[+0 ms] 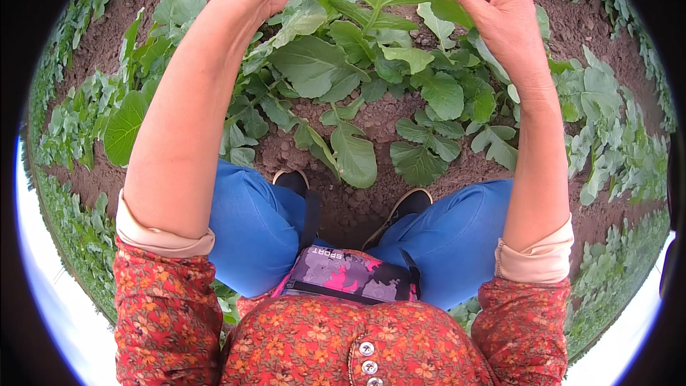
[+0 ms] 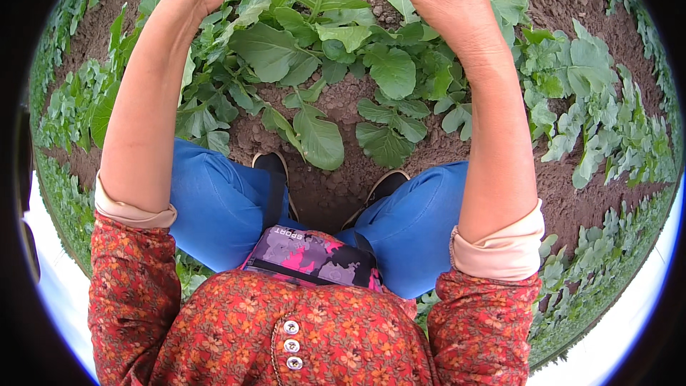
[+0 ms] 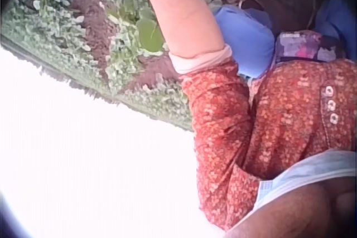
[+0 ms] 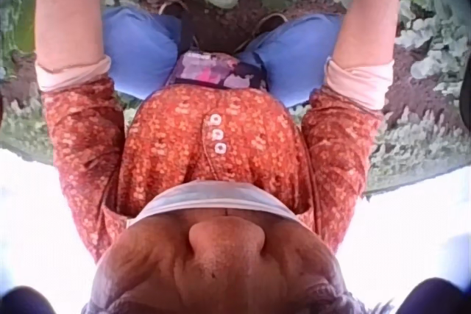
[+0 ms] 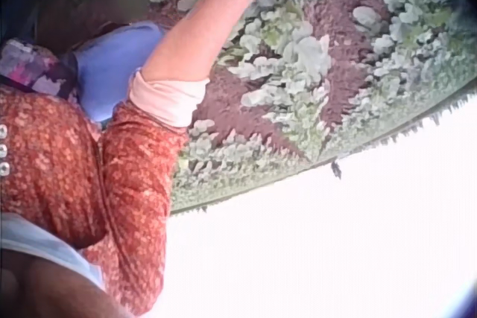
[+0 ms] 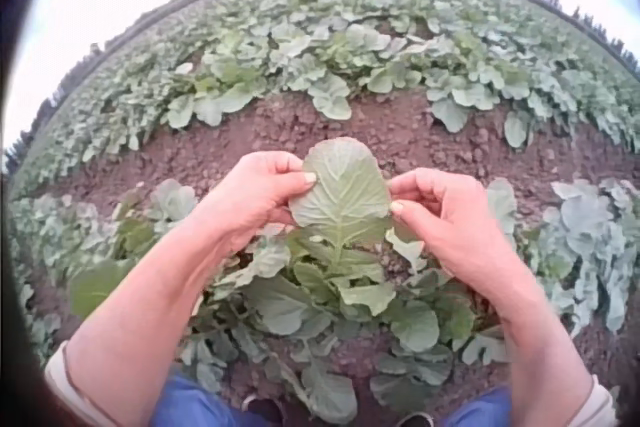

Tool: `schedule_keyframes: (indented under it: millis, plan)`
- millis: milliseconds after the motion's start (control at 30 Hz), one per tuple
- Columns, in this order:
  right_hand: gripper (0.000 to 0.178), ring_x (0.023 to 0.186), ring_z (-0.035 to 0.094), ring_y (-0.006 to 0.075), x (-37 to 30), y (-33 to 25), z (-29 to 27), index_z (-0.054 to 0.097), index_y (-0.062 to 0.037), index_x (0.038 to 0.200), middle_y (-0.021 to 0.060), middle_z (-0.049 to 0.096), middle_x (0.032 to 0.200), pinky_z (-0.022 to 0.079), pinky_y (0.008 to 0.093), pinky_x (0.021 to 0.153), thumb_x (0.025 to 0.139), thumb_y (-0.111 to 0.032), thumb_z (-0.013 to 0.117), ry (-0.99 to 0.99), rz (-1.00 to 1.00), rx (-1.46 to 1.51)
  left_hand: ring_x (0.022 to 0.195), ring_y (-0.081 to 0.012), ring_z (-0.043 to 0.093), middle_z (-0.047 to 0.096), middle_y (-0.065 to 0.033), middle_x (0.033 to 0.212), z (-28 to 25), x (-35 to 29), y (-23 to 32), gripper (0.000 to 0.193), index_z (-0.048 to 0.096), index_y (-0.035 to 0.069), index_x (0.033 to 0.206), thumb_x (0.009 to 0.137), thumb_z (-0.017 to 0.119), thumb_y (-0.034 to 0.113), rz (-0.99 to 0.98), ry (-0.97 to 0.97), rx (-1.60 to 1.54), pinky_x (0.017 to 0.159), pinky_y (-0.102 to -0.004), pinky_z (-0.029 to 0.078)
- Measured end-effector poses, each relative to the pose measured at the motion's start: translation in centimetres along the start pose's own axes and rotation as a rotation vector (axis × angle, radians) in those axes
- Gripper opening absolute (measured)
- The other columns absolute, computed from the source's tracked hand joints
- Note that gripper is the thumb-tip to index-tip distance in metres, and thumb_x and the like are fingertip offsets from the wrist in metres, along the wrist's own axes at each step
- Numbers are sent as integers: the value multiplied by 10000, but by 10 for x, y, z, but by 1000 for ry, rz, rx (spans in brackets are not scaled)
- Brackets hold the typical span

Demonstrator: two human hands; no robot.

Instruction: The person walks through a field of leafy green plants, stops to crouch, and inspects the leaves by lifting and turning them over. The person repeats this inspection process at several different plants along the row.

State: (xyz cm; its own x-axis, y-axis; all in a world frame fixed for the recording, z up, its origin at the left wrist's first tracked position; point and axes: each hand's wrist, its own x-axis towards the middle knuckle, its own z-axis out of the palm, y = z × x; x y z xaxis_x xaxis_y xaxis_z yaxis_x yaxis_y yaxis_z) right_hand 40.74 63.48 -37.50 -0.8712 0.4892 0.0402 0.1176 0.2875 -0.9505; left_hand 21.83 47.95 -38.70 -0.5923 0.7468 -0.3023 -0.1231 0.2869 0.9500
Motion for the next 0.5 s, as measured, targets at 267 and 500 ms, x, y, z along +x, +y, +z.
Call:
schedule_keyframes:
  millis: [267,500]
  plan:
    - [662,1259,545,234,-38,-11,-72,581,-123,1348,84,616,1326,415,377,1076,734,-226,808,-108,-106,-787,648,-90,603,659,-12,783,2,-11,3,61,619,44,889,927,628,91,90,-4,23,596,-237,494]
    - [771,1071,604,320,-59,3,-55,555,-92,1273,146,622,1116,465,434,946,606,-286,891,-128,-138,-1173,614,-55,560,654,4,737,17,-4,7,38,644,37,884,905,646,69,126,-42,158,547,-219,429]
